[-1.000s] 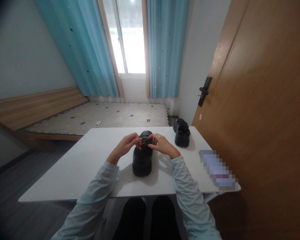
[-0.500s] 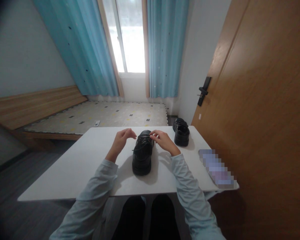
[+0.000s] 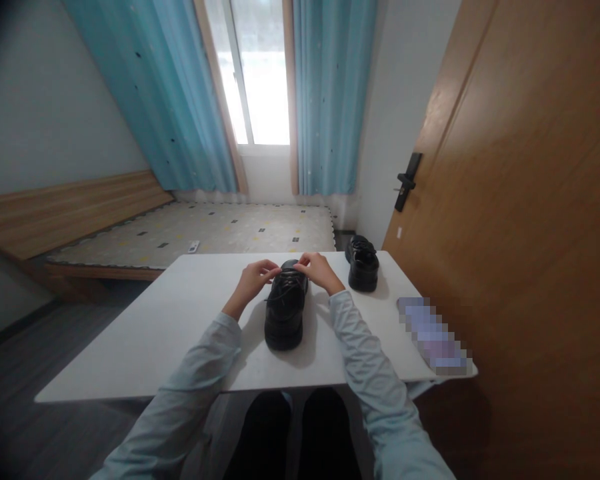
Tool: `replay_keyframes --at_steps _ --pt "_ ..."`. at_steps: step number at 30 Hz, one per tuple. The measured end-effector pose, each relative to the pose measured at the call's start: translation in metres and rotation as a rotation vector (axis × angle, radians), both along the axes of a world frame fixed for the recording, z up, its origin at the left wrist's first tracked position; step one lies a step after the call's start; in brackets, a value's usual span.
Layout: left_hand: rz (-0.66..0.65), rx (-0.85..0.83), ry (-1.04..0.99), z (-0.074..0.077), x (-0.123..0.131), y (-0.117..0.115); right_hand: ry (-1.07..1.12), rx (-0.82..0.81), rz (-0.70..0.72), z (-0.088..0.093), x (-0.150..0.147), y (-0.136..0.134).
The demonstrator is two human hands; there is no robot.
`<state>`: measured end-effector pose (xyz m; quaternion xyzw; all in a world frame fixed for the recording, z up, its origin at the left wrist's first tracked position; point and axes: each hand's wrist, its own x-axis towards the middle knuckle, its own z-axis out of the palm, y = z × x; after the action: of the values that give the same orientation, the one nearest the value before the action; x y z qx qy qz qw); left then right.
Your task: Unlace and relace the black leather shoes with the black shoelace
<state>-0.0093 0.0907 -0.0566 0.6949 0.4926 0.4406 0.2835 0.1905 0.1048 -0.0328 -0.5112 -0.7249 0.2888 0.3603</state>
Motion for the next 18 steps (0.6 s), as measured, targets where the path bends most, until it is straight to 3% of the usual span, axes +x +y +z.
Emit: replay_keyframes --at_steps 4,9,18 --pt "-0.003 -0.03 -0.003 -0.002 0.001 0.004 0.083 -0.098 -0.038 -0.002 -0.004 0.001" --pt "-0.024 -0.096 -0.009 -0.008 0.001 0.01 0.159 -0.223 0.027 -0.001 -0.003 0.004" --pt "-0.018 0.016 0.125 -0.012 -0.004 0.007 0.262 -0.216 0.008 -0.006 0.008 -0.001"
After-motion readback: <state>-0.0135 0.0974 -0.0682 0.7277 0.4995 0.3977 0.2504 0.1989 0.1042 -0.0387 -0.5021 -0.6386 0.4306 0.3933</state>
